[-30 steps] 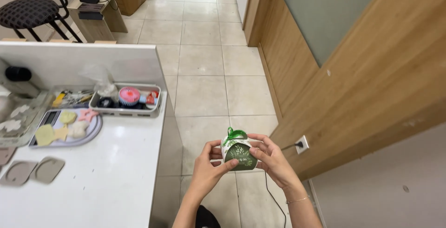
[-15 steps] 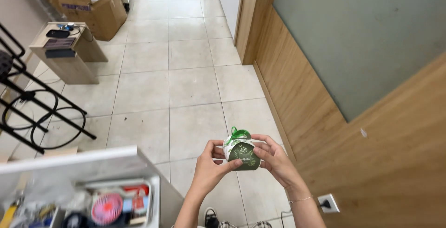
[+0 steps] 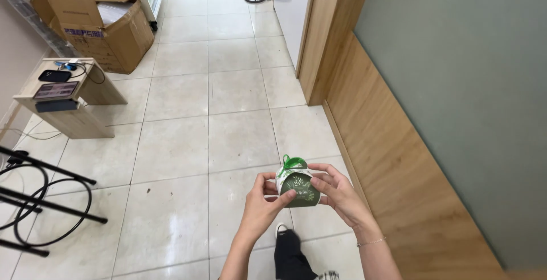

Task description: The recorder is taking small packaged boxes from a workbench and arranging them neatly on a glass display shelf.

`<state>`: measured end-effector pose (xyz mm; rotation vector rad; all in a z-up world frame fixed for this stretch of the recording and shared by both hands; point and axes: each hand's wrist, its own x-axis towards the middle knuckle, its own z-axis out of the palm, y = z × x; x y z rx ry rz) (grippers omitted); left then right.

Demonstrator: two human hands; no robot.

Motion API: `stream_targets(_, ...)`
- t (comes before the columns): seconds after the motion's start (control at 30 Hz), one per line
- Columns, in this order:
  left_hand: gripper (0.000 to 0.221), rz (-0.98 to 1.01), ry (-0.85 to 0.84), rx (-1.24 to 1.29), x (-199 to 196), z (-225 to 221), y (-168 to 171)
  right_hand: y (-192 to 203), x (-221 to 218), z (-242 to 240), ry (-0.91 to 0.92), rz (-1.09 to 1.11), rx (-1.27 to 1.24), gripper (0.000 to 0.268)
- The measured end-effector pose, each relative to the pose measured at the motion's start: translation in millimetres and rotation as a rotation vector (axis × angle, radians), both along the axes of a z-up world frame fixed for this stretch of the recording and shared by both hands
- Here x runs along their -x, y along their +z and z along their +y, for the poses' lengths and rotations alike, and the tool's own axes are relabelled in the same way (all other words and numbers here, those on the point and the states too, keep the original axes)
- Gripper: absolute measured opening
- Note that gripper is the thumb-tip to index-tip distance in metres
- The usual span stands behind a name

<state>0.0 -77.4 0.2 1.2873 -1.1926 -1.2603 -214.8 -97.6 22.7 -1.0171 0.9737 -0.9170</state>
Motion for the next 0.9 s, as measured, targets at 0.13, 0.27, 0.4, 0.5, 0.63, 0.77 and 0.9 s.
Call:
stream_targets(0.13, 0.057, 0.032, 0.005, 0.000, 2, -109, 15, 5, 3, -121, 0.016, 0.014, 0.018, 0.058)
stream_targets(0.27, 0.059, 0.050, 0.025, -0.041, 6, -208, 18, 25, 3, -223, 0.046, 0.119, -0.011, 0.058)
stream_targets(0.4, 0.060, 0.066, 0.049, -0.024, 3, -298, 19, 22, -2, -318, 0.077, 0.057, -0.017, 0.058)
stream_targets(0.5, 0.059, 0.038, 0.079, -0.071, -5, -366, 14, 15, -9, -387, 0.092, 0.089, -0.062, 0.058)
stream_targets(0.63, 0.057, 0.014, 0.073, -0.073, -22, -468, 1, 4, -24, -487, 0.099, 0.065, -0.039, 0.059)
stream_targets(0.77, 0.056, 0.009, 0.029, -0.092, -46, -583, 6, 6, -44, -597, 0.076, 0.081, -0.052, 0.059)
stream_targets(0.9, 0.060, -0.006, -0.034, -0.120, -72, -698, 34, 22, -67, -706, 0.019, 0.107, -0.046, 0.060)
